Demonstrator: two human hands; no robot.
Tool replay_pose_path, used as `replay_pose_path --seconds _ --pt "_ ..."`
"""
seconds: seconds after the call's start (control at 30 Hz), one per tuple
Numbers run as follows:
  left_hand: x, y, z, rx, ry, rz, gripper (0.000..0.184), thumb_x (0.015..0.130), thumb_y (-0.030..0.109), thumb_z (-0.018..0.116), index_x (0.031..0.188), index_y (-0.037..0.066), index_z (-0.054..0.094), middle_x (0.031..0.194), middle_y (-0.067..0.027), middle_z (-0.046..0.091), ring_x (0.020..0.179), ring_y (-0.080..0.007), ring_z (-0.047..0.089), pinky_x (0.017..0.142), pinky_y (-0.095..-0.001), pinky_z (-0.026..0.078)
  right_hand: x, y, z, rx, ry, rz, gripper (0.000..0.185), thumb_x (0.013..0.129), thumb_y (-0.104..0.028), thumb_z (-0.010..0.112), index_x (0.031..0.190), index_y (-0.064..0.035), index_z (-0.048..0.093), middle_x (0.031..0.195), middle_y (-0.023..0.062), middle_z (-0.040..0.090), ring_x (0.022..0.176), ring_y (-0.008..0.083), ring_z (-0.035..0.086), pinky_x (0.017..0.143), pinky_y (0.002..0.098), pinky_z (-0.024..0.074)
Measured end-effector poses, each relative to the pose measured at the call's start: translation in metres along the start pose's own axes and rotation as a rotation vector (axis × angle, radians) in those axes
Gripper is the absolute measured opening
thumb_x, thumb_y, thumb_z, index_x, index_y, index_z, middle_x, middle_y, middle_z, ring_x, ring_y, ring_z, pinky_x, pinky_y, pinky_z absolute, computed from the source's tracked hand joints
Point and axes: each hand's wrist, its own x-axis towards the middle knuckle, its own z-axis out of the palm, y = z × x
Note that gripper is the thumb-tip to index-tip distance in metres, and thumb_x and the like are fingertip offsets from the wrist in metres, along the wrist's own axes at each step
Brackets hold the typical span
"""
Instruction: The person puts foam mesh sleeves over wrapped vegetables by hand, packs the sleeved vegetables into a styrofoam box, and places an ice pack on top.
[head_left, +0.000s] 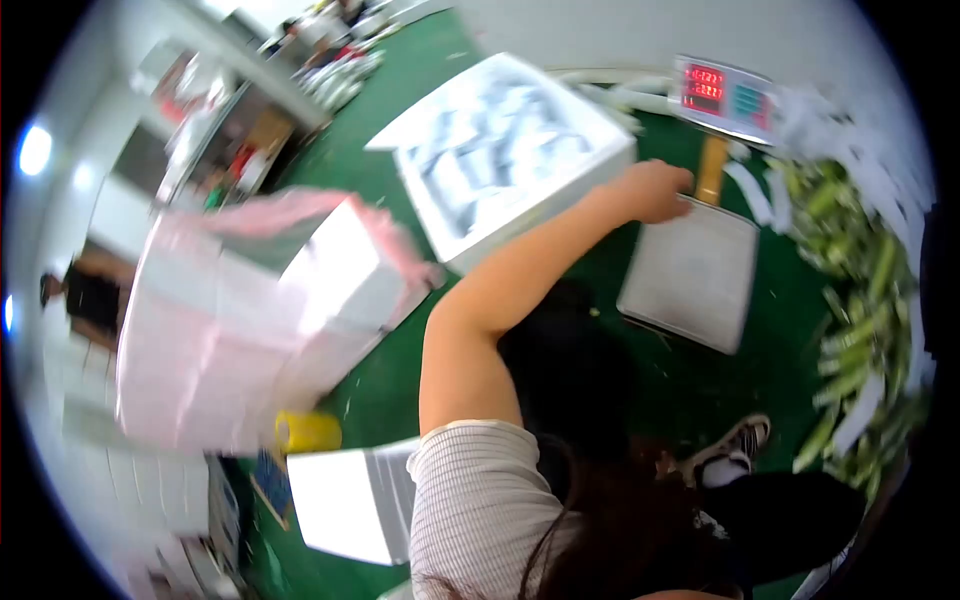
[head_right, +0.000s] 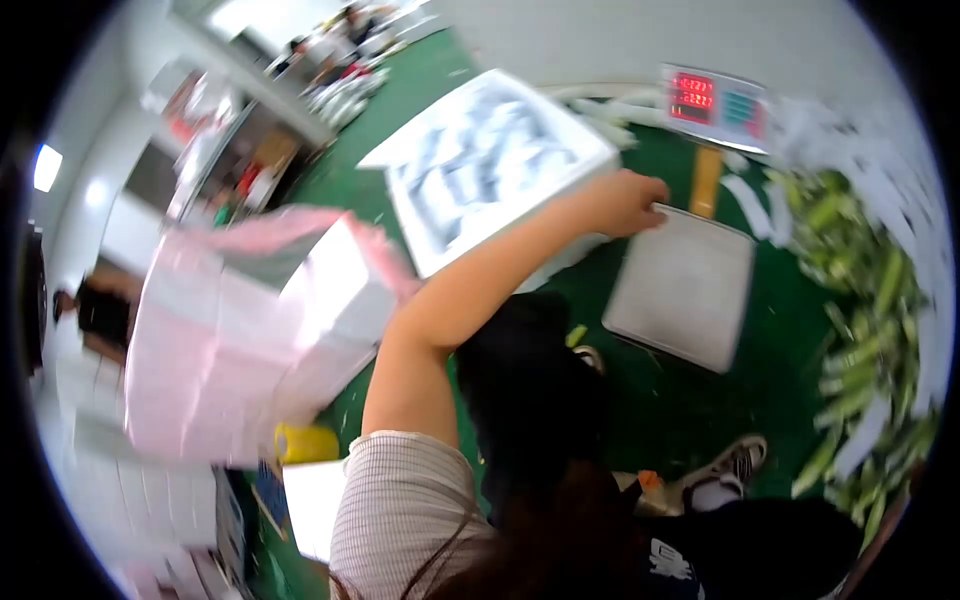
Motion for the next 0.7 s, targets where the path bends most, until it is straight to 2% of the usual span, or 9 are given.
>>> replay_pose_path --seconds 0.07,0.13,0.17,0.2,0.27,0.4,0.47,0.6,0.7 --pt "-0.098 -0.077 -0.026 -0.234 0.396 -0.375 0.034 0.077 0.022 0.062 0.105 0.003 0.059 0.083 -0.0176 0.065 0.075 -0.0291 0.064 0.067 -0.0366 0.050 0.001 0.038 0.072 0.223 -0.161 0.101 0.029 0.091 -0.013 0.050 0.116 -0.0004 0.050 0.113 0.0140 0.056 0.101 0.0240 0.055 0.088 0.0335 0.0432" --pt "-0.225 -0.158 -0.015 -0.003 0.879 -0.776 0.033 0.076 0.019 0.060 0.103 0.000 0.059 0.087 -0.0202 0.064 0.080 -0.0307 0.064 0.069 -0.0385 0.049 0.005 0.055 0.132 0.363 -0.324 0.138 0.035 0.091 -0.007 0.046 0.126 -0.0002 0.045 0.116 0.0130 0.055 0.106 0.0225 0.052 0.094 0.0324 0.0389" --pt "-0.291 -0.174 -0.018 0.304 0.786 -0.922 0.037 0.075 0.021 0.060 0.106 0.000 0.056 0.091 -0.0215 0.063 0.089 -0.0341 0.061 0.076 -0.0415 0.048 0.009 0.058 0.156 0.371 -0.375 0.093 0.035 0.090 -0.005 0.047 0.125 -0.0002 0.045 0.115 0.0121 0.055 0.104 0.0215 0.053 0.092 0.0316 0.0399" --pt "-0.339 -0.157 -0.027 0.178 0.728 -1.314 0.053 0.073 0.021 0.062 0.118 -0.003 0.045 0.101 -0.0253 0.057 0.098 -0.0382 0.056 0.083 -0.0425 0.046 0.016 0.055 0.176 0.378 -0.462 0.090 0.035 0.089 -0.003 0.048 0.124 -0.0004 0.046 0.112 0.0100 0.056 0.099 0.0194 0.055 0.089 0.0305 0.0416" --pt "-0.437 -0.194 -0.001 0.360 0.656 -1.560 0.056 0.074 0.026 0.064 0.114 -0.007 0.043 0.105 -0.0287 0.053 0.097 -0.0416 0.054 0.083 -0.0445 0.046 0.031 0.054 0.215 0.623 -0.637 0.107 0.031 0.088 -0.002 0.048 0.119 -0.0002 0.049 0.105 0.0089 0.056 0.093 0.0170 0.055 0.082 0.0282 0.0438" --pt "-0.517 -0.269 0.008 0.507 0.842 -1.653 0.057 0.076 0.033 0.063 0.112 -0.007 0.044 0.108 -0.0284 0.050 0.097 -0.0424 0.054 0.083 -0.0450 0.046 0.076 0.015 0.270 0.615 -0.811 0.110 0.017 0.086 -0.003 0.049 0.103 -0.0009 0.050 0.090 0.0057 0.051 0.079 0.0129 0.051 0.071 0.0259 0.0424" --pt "-0.538 -0.321 -0.001 0.394 0.988 -1.871 0.057 0.078 0.041 0.059 0.108 -0.006 0.049 0.104 -0.0271 0.055 0.097 -0.0392 0.055 0.083 -0.0447 0.045 0.099 -0.027 0.284 0.501 -0.821 0.012 0.012 0.085 -0.003 0.049 0.096 -0.0011 0.049 0.083 0.0050 0.048 0.072 0.0116 0.049 0.065 0.0249 0.0414" --pt "-0.542 -0.336 -0.006 0.228 0.853 -2.033 0.061 0.078 0.054 0.056 0.094 -0.004 0.061 0.094 -0.0239 0.063 0.092 -0.0360 0.060 0.082 -0.0447 0.046 0.107 -0.045 0.308 0.650 -0.924 0.187 0.015 0.084 -0.004 0.050 0.098 -0.0018 0.049 0.083 0.0048 0.048 0.070 0.0108 0.049 0.060 0.0238 0.0416" --pt "-0.528 -0.322 0.008 0.197 1.003 -1.922 0.068 0.076 0.058 0.057 0.098 -0.006 0.060 0.095 -0.0243 0.062 0.090 -0.0399 0.060 0.082 -0.0448 0.046 0.104 -0.066 0.303 0.335 -0.935 -0.119 0.018 0.082 -0.003 0.052 0.100 -0.0004 0.051 0.078 0.0051 0.049 0.070 0.0127 0.050 0.063 0.0242 0.0427"
